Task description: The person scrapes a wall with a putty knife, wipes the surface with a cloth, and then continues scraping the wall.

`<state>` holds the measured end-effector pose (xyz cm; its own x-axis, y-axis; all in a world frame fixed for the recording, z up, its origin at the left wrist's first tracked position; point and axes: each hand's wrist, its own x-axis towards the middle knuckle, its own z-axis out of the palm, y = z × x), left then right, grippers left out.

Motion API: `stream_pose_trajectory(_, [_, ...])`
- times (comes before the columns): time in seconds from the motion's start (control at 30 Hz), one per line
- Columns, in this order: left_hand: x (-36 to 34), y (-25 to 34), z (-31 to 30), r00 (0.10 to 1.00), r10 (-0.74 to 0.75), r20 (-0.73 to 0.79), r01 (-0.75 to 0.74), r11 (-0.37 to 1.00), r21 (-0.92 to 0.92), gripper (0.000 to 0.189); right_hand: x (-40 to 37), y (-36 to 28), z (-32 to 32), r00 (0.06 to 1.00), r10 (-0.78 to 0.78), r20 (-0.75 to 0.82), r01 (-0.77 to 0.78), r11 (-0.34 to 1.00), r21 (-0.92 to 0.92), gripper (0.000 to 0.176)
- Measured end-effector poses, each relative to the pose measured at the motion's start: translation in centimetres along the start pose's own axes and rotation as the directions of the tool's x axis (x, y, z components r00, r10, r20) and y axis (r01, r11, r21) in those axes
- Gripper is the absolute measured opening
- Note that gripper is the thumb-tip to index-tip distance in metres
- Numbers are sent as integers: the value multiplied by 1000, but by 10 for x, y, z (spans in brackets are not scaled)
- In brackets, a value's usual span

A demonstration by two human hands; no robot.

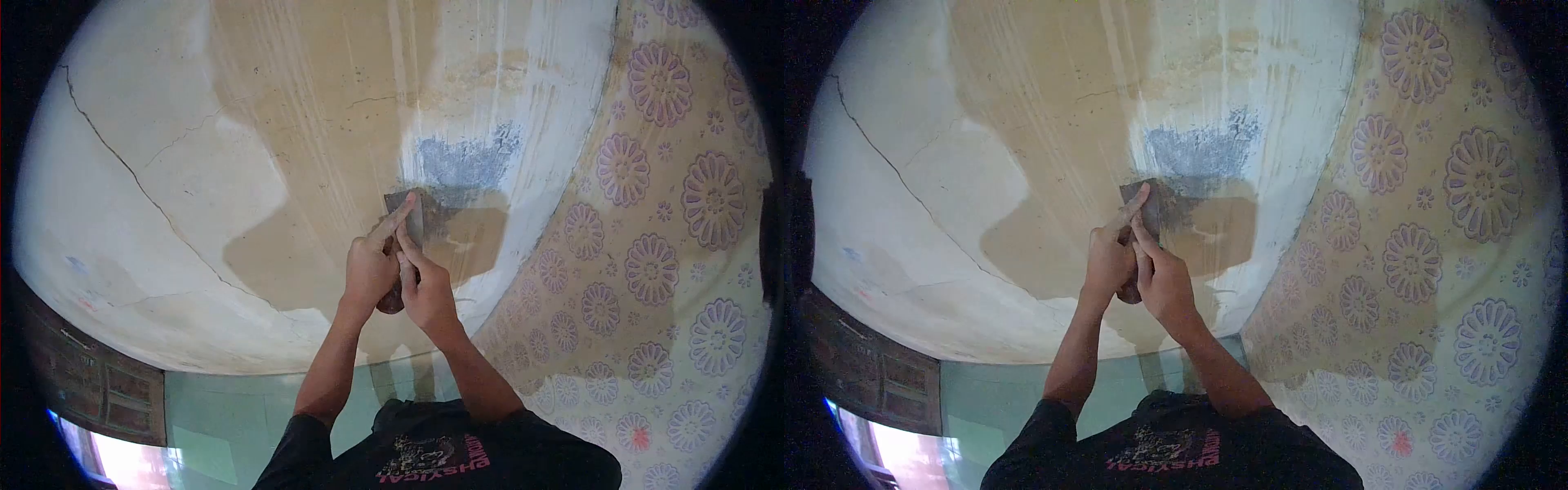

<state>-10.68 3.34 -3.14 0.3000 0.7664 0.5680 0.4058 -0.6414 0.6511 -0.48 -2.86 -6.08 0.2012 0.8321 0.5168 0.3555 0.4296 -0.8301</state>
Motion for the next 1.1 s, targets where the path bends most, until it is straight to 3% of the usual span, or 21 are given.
stream_pose_trajectory(0.13, [-16,-8,8,998,-63,15,62,998,13,74,-10,8,-3,997,-75,-1,75,997,6,47])
stream_pose_trajectory(0.33, [-1,-11,8,1000,-15,-25,14,999,-47,78,-2,-6,-6,997,70,45,-66,994,-84,45])
stream_pose_trajectory(0.4, [-4,-3,3,996,-83,14,83,996,-42,77,0,-16,-10,985,143,96,-140,989,-39,44])
stream_pose_trajectory(0.47, [-8,3,5,990,-139,32,141,989,-46,76,-5,-7,-8,993,96,69,-93,994,-55,44])
stream_pose_trajectory(0.53, [-13,0,11,997,-68,-27,66,996,-68,76,-9,0,-5,998,35,42,-33,998,-61,44])
stream_pose_trajectory(0.77, [-7,3,1,999,12,-51,-11,1000,23,77,-3,-11,-5,996,81,33,-80,997,-21,43])
stream_pose_trajectory(0.83, [-5,11,-2,992,-127,4,127,991,35,76,-2,-10,-4,994,97,40,-96,995,-33,43])
stream_pose_trajectory(0.9, [-13,-2,5,993,-113,13,113,993,12,72,-8,6,4,998,-44,-40,43,999,-17,46])
stream_pose_trajectory(1.03, [-11,-6,5,998,-68,8,68,997,25,68,-8,20,7,997,-69,-27,67,996,-53,46])
stream_pose_trajectory(1.1, [3,5,-3,998,-68,-2,68,997,21,67,6,17,7,977,-195,-88,192,980,-45,46])
